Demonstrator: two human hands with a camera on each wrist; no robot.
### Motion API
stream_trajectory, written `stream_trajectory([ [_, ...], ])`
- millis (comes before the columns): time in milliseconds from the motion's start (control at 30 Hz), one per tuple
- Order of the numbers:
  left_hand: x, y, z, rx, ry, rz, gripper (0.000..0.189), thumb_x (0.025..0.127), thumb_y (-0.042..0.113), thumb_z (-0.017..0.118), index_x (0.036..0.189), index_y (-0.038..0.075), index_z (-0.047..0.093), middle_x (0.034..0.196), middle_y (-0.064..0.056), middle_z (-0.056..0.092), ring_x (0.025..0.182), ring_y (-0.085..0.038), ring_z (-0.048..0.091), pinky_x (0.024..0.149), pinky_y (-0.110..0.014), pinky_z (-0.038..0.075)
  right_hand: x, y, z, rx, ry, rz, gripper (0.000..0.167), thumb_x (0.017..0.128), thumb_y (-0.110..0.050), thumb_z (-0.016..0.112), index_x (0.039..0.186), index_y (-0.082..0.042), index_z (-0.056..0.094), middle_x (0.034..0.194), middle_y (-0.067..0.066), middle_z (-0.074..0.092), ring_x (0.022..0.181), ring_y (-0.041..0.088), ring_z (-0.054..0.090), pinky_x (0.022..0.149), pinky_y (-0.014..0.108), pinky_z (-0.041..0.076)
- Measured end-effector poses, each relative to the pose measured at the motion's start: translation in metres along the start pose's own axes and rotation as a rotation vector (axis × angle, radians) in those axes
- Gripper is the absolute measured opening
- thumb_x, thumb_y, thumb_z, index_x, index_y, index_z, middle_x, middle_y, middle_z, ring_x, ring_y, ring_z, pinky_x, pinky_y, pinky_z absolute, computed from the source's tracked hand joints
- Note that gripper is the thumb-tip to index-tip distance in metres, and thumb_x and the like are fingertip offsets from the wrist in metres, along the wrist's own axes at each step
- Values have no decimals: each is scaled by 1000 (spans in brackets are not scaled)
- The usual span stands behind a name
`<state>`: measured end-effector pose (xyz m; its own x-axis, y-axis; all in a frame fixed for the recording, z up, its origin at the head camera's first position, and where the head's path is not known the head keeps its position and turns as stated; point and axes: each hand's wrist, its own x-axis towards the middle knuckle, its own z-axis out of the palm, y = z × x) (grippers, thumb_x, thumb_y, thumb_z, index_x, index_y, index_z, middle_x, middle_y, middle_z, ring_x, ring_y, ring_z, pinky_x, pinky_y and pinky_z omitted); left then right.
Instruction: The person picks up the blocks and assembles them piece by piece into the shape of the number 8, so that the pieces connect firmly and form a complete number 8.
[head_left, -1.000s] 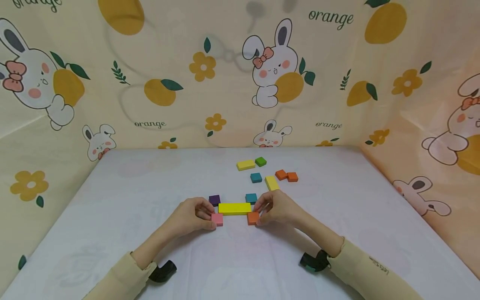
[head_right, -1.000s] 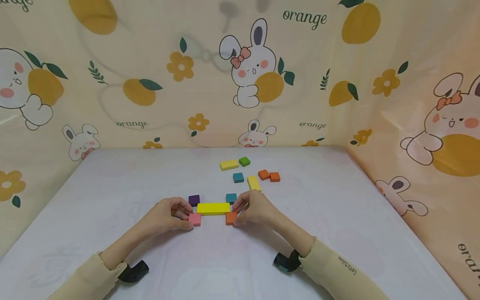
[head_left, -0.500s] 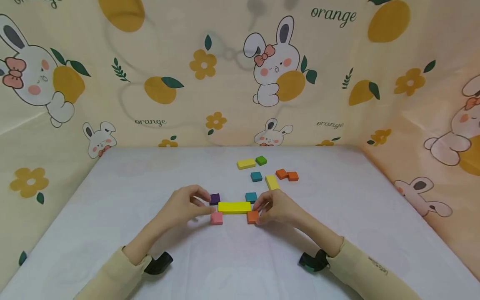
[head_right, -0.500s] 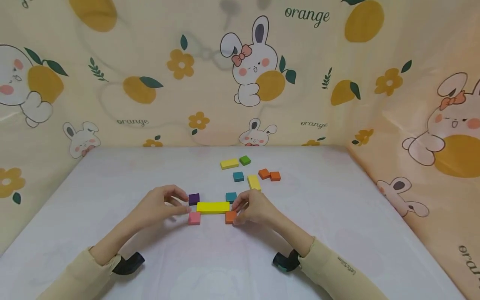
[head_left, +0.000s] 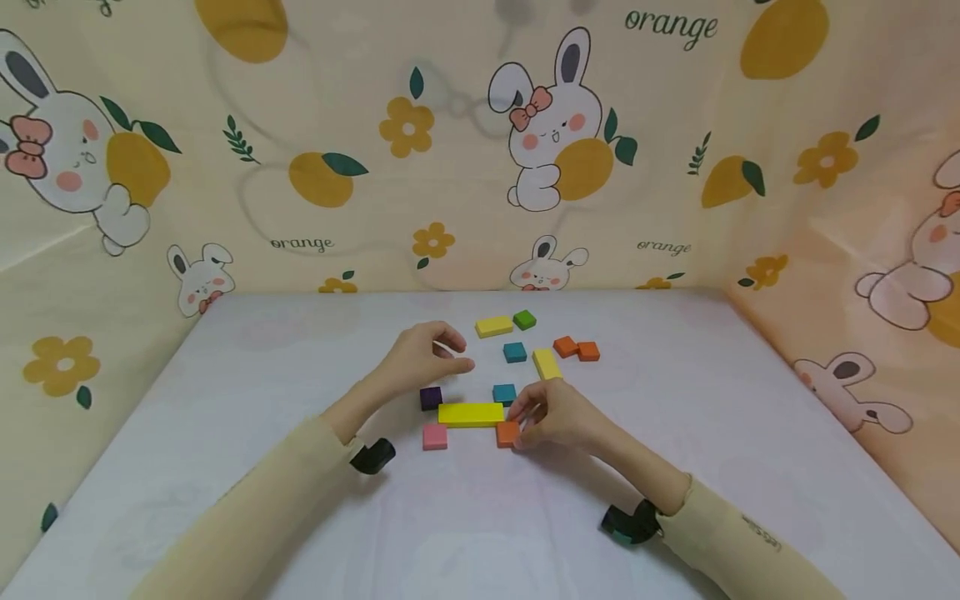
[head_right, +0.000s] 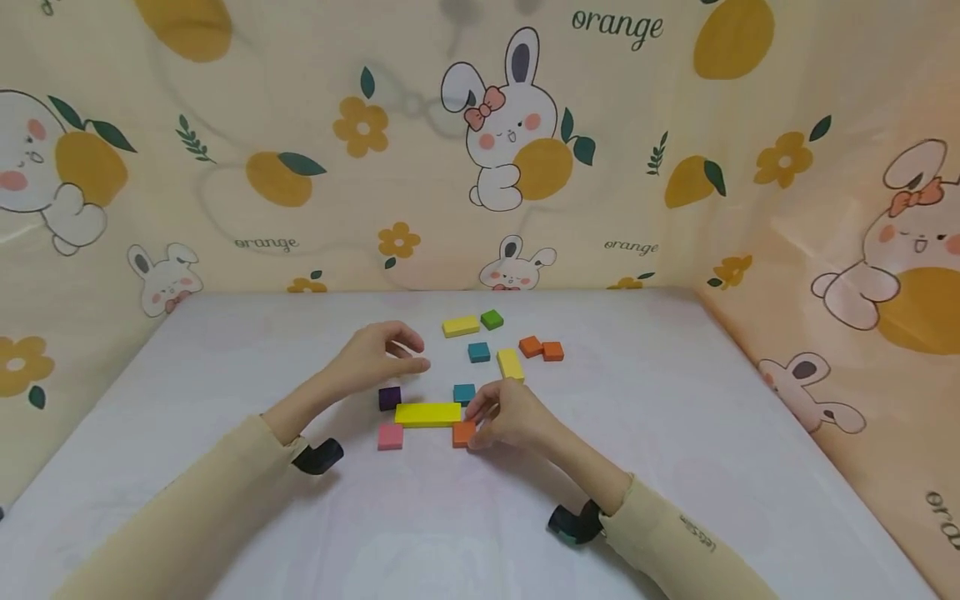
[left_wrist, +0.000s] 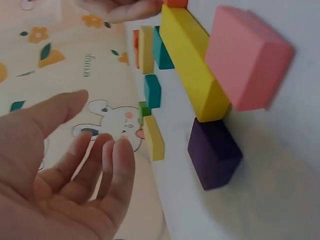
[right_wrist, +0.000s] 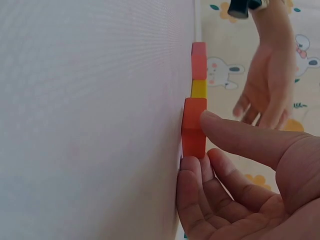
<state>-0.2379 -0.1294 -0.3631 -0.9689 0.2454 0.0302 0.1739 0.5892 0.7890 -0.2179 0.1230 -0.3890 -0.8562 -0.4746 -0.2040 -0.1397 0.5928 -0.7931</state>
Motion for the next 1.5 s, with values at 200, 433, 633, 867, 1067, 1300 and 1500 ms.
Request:
stream_trajectory([
  [200,29,7,17,-7,-68,56,39,85,26,80,114,4,64,117,-9,64,99,-21,59,86,-32,51,-1,1,-3,-1,-7,-12,27,72,-5,88,94,-9,71,88,3,67,74,22,61,69,32,51],
  [433,51,9,35,-28,-106,31,38,86,21,79,116,5,62,119,-9,63,101,-21,59,88,-32,50,-2,4,-4,17,-19,3,28,72,-6,88,95,-7,71,88,4,67,73,22,60,68,32,51],
  [633,64,12,44,-31,-78,-1,37,86,19,78,116,4,61,119,-10,63,101,-22,59,90,-35,49,-1,3,-5,31,-20,-8,27,73,-5,87,94,-7,71,88,5,67,72,23,61,68,32,51],
  [867,76,13,54,-31,-106,-54,44,87,18,77,122,0,58,123,-11,60,100,-23,57,83,-30,51,-1,5,-4,35,-19,-4,27,73,-4,87,94,-7,71,88,6,67,71,23,61,68,32,51],
  [1067,80,11,59,-59,-106,-90,43,84,13,79,119,1,58,120,-12,61,90,-23,59,75,-27,53,-1,4,-2,38,-29,-15,28,72,-5,87,95,-7,71,86,6,67,70,23,61,65,31,50],
  [1300,87,2,64,-37,-70,-84,42,81,11,83,114,1,60,110,-9,64,97,-21,59,77,-25,52,-1,2,-1,35,-28,-17,28,72,-3,87,95,-6,71,85,7,67,69,23,60,64,30,50],
  [1500,89,3,65,-13,-52,-81,38,80,11,83,110,2,62,103,-8,66,91,-19,59,77,-25,51,-1,1,-1,29,-24,-16,28,72,-4,87,95,-7,71,85,6,67,70,23,60,65,30,50],
])
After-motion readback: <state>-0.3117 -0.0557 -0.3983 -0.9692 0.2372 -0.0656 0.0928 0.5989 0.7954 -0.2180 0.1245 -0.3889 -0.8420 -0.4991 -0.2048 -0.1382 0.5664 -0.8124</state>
